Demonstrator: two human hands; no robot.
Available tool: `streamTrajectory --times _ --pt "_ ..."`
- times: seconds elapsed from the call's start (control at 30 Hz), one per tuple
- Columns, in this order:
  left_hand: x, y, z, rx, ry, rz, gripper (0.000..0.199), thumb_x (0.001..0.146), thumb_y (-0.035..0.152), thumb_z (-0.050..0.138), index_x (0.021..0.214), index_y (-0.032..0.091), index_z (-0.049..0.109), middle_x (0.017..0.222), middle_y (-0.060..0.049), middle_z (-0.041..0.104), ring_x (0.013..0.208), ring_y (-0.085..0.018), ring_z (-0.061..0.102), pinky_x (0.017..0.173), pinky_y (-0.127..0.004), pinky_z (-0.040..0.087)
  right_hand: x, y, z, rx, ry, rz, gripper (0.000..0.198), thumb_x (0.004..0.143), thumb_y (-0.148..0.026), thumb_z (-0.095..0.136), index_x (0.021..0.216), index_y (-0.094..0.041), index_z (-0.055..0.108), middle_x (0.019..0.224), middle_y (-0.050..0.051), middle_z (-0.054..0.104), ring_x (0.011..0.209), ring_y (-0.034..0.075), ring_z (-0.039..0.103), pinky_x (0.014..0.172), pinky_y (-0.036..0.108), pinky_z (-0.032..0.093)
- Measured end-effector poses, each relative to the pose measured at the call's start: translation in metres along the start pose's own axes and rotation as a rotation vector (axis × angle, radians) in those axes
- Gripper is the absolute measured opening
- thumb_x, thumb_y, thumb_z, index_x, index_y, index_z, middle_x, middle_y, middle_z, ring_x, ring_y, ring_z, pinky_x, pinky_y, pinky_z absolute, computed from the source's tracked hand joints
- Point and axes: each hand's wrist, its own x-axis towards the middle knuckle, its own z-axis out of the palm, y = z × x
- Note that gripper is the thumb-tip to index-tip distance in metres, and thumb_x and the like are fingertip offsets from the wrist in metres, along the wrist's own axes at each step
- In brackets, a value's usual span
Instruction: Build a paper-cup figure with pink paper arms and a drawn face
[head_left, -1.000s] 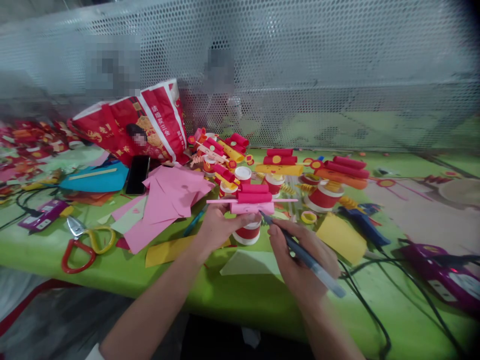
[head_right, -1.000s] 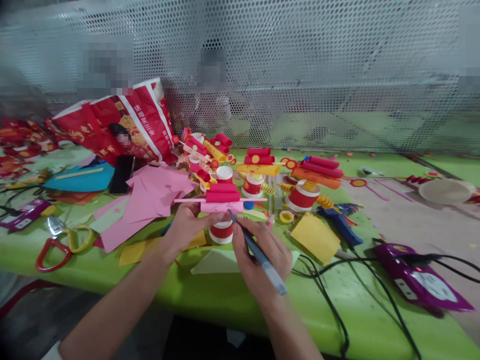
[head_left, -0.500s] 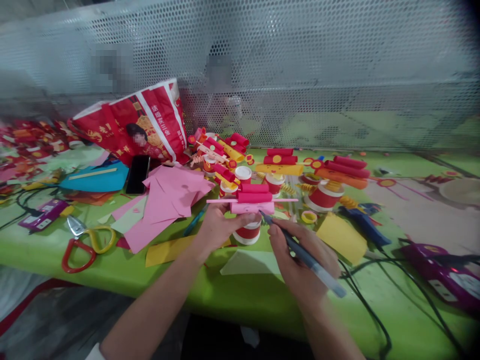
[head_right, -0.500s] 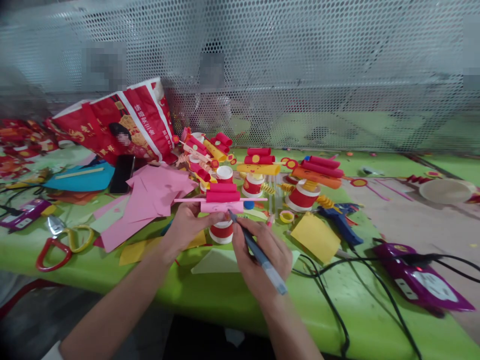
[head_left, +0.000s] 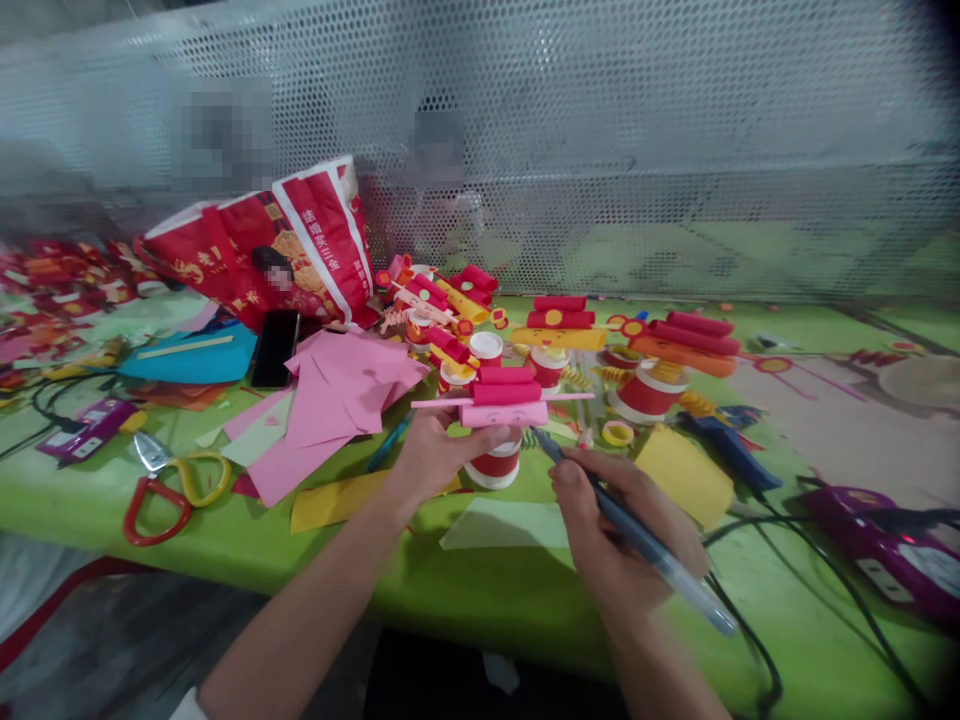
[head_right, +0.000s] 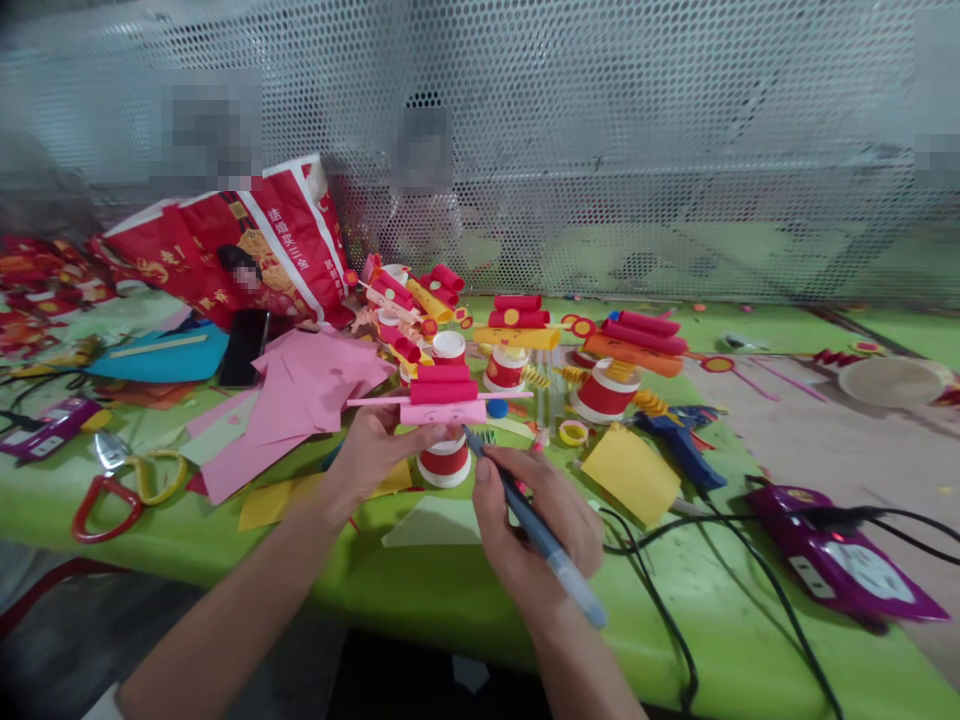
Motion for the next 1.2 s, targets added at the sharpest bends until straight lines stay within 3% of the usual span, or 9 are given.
streamTrajectory --times 0.33,0.57,0.77,0.97,1.2 --pt "0.001 -0.003 -0.004 0.013 0.003 0.027 0.039 0.068 0.031 0.092 0.103 0.019 0.080 0.104 -0.008 0.081 0.095 -0.024 0.075 0.093 -0.039 0.058 0.001 -0.005 0.000 -0.023 -0.048 -0.046 0.011 0.085 -0.021 0.076 0.096 -0.023 0.073 0.073 0.001 0.075 0.055 0.014 0.069 0.056 0.025 0.057" --pt "-0.002 -0.004 -0.010 0.009 0.036 0.022 0.048 0.066 0.029 0.093 0.110 0.017 0.077 0.113 -0.010 0.079 0.107 -0.028 0.072 0.098 -0.042 0.056 0.000 -0.005 0.001 0.016 -0.040 -0.043 0.013 0.084 -0.018 0.077 0.096 -0.022 0.074 0.076 0.001 0.076 0.056 0.013 0.069 0.056 0.024 0.056" --pt "-0.004 -0.008 -0.017 -0.040 0.010 0.010 0.045 0.070 0.025 0.091 0.112 0.018 0.076 0.116 -0.011 0.078 0.111 -0.029 0.072 0.101 -0.044 0.055 0.001 -0.004 0.001 0.013 -0.059 -0.076 0.006 0.087 -0.021 0.075 0.093 -0.021 0.073 0.076 0.001 0.075 0.059 0.013 0.069 0.060 0.024 0.057" --pt "-0.003 -0.008 -0.014 -0.105 0.002 -0.012 0.034 0.076 0.030 0.088 0.106 0.019 0.079 0.117 -0.010 0.079 0.109 -0.027 0.073 0.100 -0.041 0.056 0.001 -0.003 0.005 0.032 -0.084 -0.152 0.014 0.085 -0.017 0.075 0.098 -0.022 0.071 0.082 0.000 0.076 0.062 0.012 0.070 0.065 0.023 0.058" --pt "-0.003 -0.010 -0.014 -0.095 0.004 0.006 0.037 0.073 0.032 0.090 0.105 0.017 0.080 0.111 -0.011 0.080 0.105 -0.026 0.073 0.099 -0.040 0.056 0.000 0.000 0.009 0.004 -0.087 -0.206 0.016 0.086 -0.017 0.075 0.101 -0.023 0.071 0.084 0.000 0.077 0.067 0.013 0.072 0.070 0.023 0.059"
